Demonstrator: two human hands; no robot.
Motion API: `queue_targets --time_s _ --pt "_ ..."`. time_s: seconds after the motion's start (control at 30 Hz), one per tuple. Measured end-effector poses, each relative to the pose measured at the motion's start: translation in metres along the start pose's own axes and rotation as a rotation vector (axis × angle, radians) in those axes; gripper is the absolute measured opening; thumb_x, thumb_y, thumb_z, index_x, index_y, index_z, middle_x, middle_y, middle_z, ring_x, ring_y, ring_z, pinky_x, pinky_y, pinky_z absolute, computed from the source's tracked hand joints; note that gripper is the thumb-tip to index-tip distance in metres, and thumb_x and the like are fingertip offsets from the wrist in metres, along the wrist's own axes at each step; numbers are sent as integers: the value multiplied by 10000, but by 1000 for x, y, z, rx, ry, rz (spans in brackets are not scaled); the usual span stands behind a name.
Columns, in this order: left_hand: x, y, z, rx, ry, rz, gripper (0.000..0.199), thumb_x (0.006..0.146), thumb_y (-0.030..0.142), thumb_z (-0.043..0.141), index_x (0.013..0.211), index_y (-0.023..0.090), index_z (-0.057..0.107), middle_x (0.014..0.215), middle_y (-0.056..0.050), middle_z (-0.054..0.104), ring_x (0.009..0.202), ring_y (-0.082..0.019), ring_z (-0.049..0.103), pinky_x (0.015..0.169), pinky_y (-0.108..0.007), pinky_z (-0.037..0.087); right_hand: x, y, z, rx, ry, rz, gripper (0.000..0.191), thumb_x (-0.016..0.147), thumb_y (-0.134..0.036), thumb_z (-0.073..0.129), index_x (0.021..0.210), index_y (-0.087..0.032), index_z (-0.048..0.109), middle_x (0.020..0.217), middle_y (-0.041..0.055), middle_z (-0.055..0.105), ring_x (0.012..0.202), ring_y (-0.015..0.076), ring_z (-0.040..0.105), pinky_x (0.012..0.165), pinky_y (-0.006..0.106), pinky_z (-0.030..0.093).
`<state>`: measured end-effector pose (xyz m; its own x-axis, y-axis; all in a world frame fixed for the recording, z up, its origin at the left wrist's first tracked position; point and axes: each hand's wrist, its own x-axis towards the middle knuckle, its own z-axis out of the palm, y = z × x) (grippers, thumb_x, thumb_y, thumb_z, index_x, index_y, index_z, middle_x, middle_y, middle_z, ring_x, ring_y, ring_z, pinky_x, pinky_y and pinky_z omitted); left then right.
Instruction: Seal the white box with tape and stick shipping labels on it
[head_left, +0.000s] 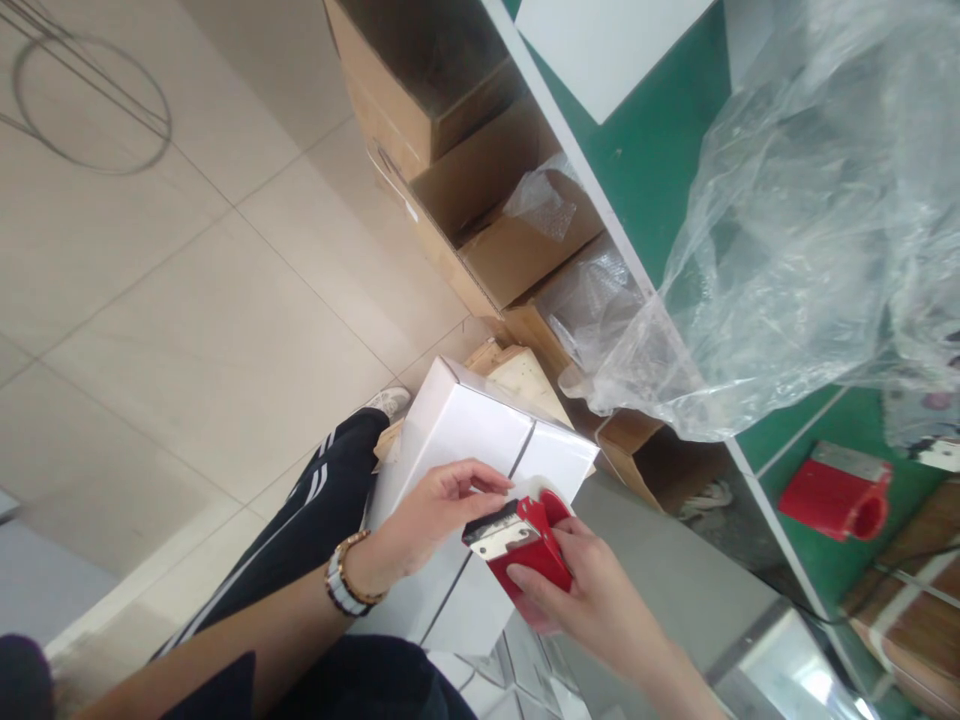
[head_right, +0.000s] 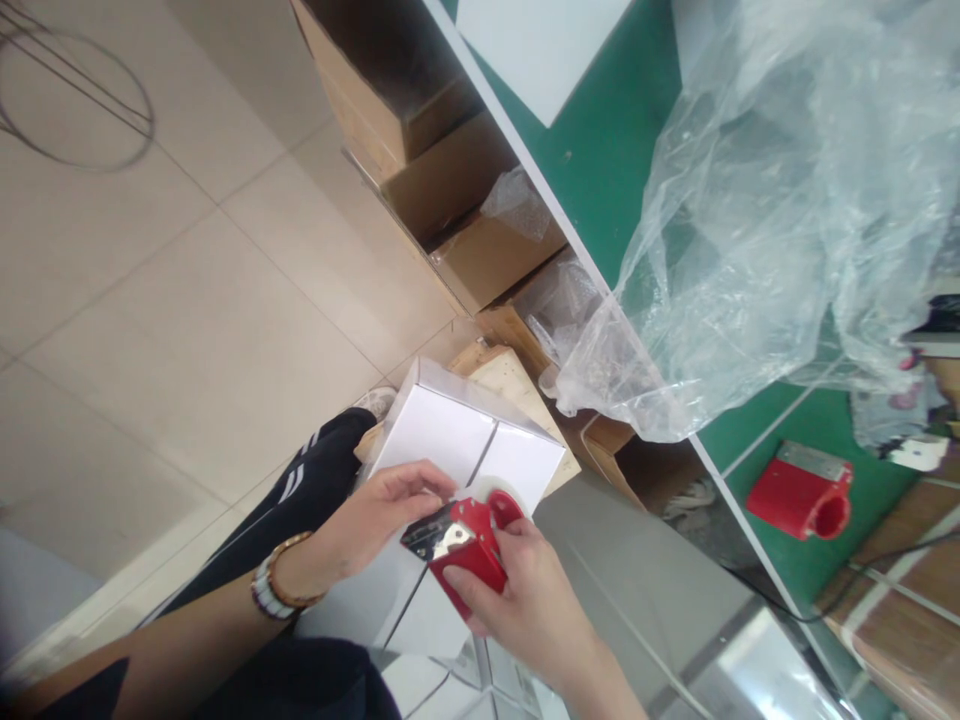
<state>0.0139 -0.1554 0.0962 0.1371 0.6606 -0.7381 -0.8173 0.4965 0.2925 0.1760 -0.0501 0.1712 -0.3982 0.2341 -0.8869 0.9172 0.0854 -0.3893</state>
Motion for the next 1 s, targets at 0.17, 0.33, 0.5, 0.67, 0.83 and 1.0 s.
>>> queue_targets --time_s 0.17,0.33,0.5,0.67,0.83,1.0 --pt "-2 -1 -5 -110 -40 -68 332 661 356 886 891 173 732 854 -11 679 806 -143 590 759 -262 440 -4 1 4 65 -20 -3 304 862 -468 599 776 -180 644 925 98 627 844 235 619 779 344 487" --pt "1 5 -8 -66 -49 -81 313 658 311 884 896 167 739 912 -28 691 845 -148 603 828 -282 460 -7 0 4 72 -44 -22 267 866 -436 602 785 -185 645 932 92 624 876 238 615 805 343 483" --pt "7 6 -8 -17 -26 -108 338 589 194 884 895 161 742 788 -4 674 788 -142 612 778 -273 474 -7 -5 -1 1 -67 -36 242 860 -413 627 726 -211 610 888 76 635 953 268 614 856 352 470" --pt "13 12 -12 55 -64 -182 269 583 202 850 837 159 775 708 8 656 694 -123 582 685 -251 450 -7 -11 -9 -66 -115 -16 240 860 -364 630 674 -218 587 859 67 630 994 276 612 882 363 467" --pt "17 17 -16 269 -164 -187 189 617 295 832 720 159 749 718 -22 697 713 -153 593 672 -266 444 -5 -19 -18 -115 -158 -66 283 884 -398 620 660 -228 583 764 61 608 1116 296 585 950 372 458" --pt "12 12 -9 348 -38 25 233 691 366 779 648 174 655 651 -3 642 661 -154 573 643 -267 444 2 -21 -24 -123 -153 -37 255 845 -350 645 639 -232 550 781 52 650 1024 278 636 855 342 494"
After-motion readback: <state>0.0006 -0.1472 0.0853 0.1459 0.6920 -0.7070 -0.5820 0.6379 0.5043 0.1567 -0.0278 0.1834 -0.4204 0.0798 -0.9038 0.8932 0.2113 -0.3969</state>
